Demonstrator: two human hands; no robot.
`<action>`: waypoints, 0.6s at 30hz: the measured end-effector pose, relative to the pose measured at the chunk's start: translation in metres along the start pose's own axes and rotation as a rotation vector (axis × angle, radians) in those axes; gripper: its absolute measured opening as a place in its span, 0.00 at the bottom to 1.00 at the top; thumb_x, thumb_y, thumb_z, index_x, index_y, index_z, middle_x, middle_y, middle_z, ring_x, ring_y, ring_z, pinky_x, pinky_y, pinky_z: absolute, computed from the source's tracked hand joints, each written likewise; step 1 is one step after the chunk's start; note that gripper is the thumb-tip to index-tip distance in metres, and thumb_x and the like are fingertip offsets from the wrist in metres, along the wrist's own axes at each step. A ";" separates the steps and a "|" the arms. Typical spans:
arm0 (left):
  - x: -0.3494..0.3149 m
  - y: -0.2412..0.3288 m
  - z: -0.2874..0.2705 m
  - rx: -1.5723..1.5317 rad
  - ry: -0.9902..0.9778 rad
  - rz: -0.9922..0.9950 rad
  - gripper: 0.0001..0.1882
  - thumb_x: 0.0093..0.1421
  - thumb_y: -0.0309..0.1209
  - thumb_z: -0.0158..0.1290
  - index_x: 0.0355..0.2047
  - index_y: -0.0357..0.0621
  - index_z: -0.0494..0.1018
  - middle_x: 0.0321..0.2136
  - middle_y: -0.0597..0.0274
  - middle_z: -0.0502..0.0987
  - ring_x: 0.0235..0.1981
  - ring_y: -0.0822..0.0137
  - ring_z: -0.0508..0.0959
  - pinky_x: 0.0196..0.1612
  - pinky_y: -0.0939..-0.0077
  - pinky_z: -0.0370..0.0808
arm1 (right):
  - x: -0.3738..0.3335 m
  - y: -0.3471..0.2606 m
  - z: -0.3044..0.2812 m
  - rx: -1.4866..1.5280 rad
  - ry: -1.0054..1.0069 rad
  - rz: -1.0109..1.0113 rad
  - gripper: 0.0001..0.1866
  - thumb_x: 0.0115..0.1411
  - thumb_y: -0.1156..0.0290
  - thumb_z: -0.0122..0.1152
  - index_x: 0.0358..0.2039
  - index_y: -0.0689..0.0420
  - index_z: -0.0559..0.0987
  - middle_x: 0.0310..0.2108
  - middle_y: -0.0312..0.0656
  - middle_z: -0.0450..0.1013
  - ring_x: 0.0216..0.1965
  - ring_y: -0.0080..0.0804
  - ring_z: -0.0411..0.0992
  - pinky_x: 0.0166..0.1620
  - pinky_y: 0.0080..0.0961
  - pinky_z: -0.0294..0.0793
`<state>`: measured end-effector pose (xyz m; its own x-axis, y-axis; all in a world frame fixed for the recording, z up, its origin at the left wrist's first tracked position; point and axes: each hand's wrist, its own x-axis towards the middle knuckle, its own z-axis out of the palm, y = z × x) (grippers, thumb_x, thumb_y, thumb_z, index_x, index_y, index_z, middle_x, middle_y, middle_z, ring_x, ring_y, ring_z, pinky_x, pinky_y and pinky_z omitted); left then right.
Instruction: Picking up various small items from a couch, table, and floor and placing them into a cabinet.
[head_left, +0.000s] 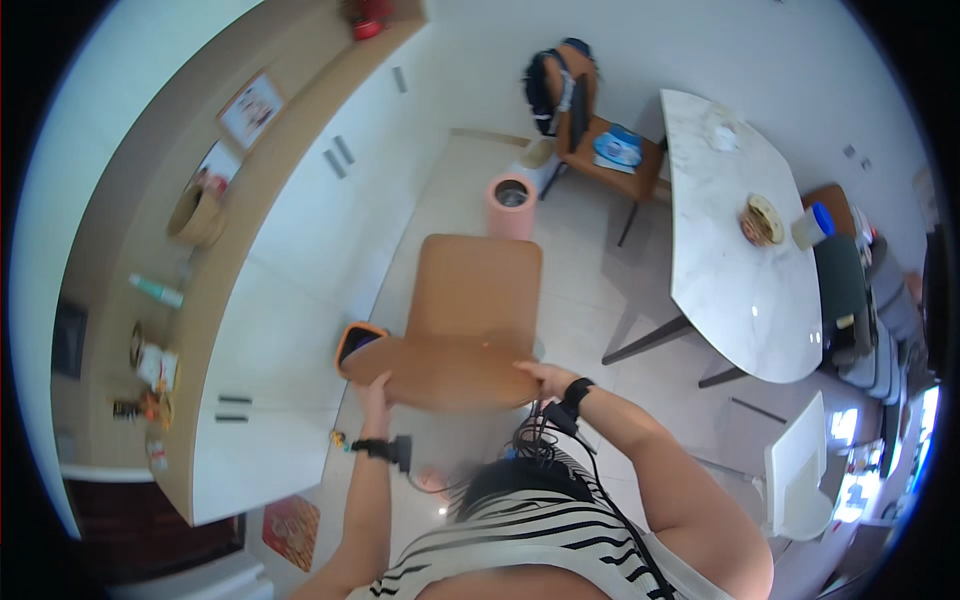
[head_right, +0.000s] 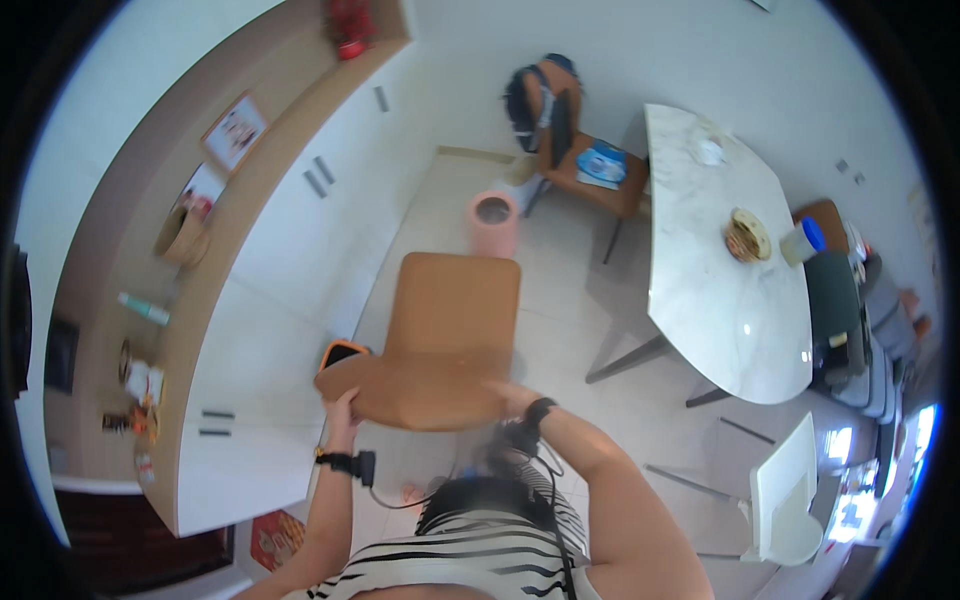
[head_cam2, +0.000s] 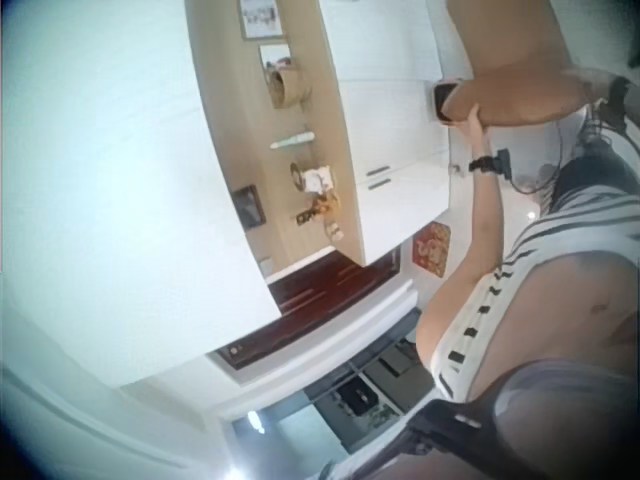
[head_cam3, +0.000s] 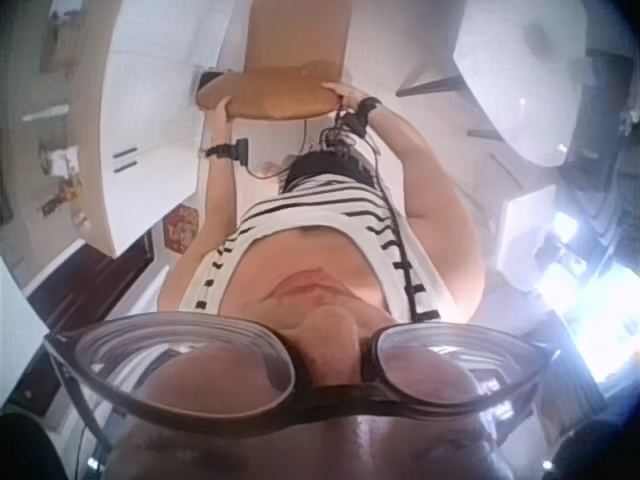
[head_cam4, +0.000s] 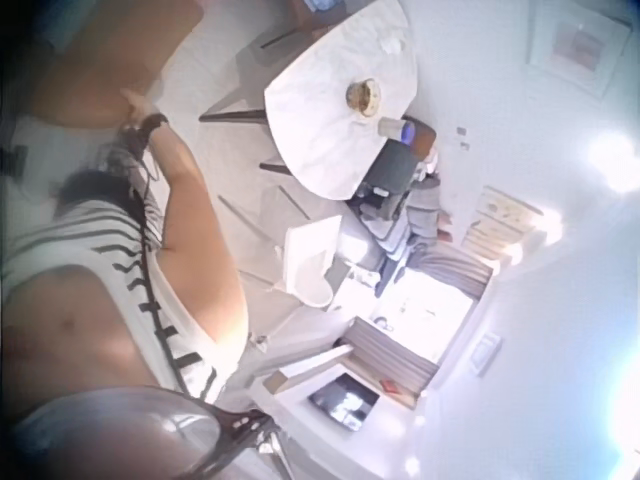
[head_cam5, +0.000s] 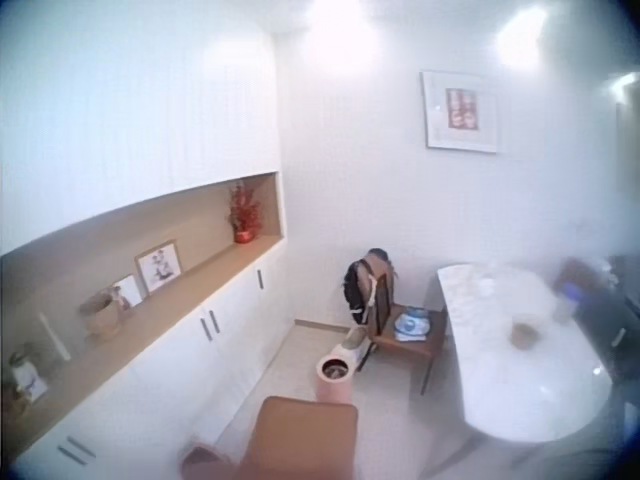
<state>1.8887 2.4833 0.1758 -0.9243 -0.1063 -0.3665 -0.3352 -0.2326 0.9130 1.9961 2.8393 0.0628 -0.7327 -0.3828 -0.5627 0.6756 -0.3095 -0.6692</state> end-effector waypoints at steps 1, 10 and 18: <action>-0.021 0.022 0.017 0.038 0.060 -0.143 0.29 0.43 0.19 0.53 0.47 0.43 0.57 0.38 0.55 0.69 0.38 0.59 0.74 0.33 0.63 0.76 | -0.009 -0.006 0.014 0.317 0.078 0.197 0.24 0.58 0.71 0.48 0.56 0.55 0.59 0.53 0.42 0.60 0.55 0.30 0.58 0.55 0.28 0.60; -0.039 0.030 0.130 -0.075 0.093 -0.073 0.29 0.43 0.16 0.50 0.48 0.45 0.58 0.41 0.54 0.66 0.41 0.57 0.72 0.36 0.60 0.76 | -0.130 -0.116 0.005 0.201 0.482 -0.039 0.21 0.58 0.68 0.47 0.51 0.65 0.63 0.49 0.49 0.64 0.48 0.39 0.65 0.49 0.31 0.64; -0.008 0.036 0.228 0.078 -0.244 -0.098 0.33 0.43 0.16 0.51 0.50 0.47 0.54 0.44 0.54 0.64 0.44 0.57 0.69 0.38 0.64 0.75 | -0.170 -0.051 -0.052 0.294 0.590 -0.242 0.26 0.60 0.62 0.46 0.49 0.72 0.61 0.44 0.51 0.67 0.40 0.39 0.71 0.38 0.31 0.76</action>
<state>1.8425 2.6957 0.2528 -0.9003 0.1516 -0.4079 -0.4292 -0.1539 0.8900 2.0817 2.9654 0.1674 -0.7313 0.2370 -0.6396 0.4213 -0.5805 -0.6968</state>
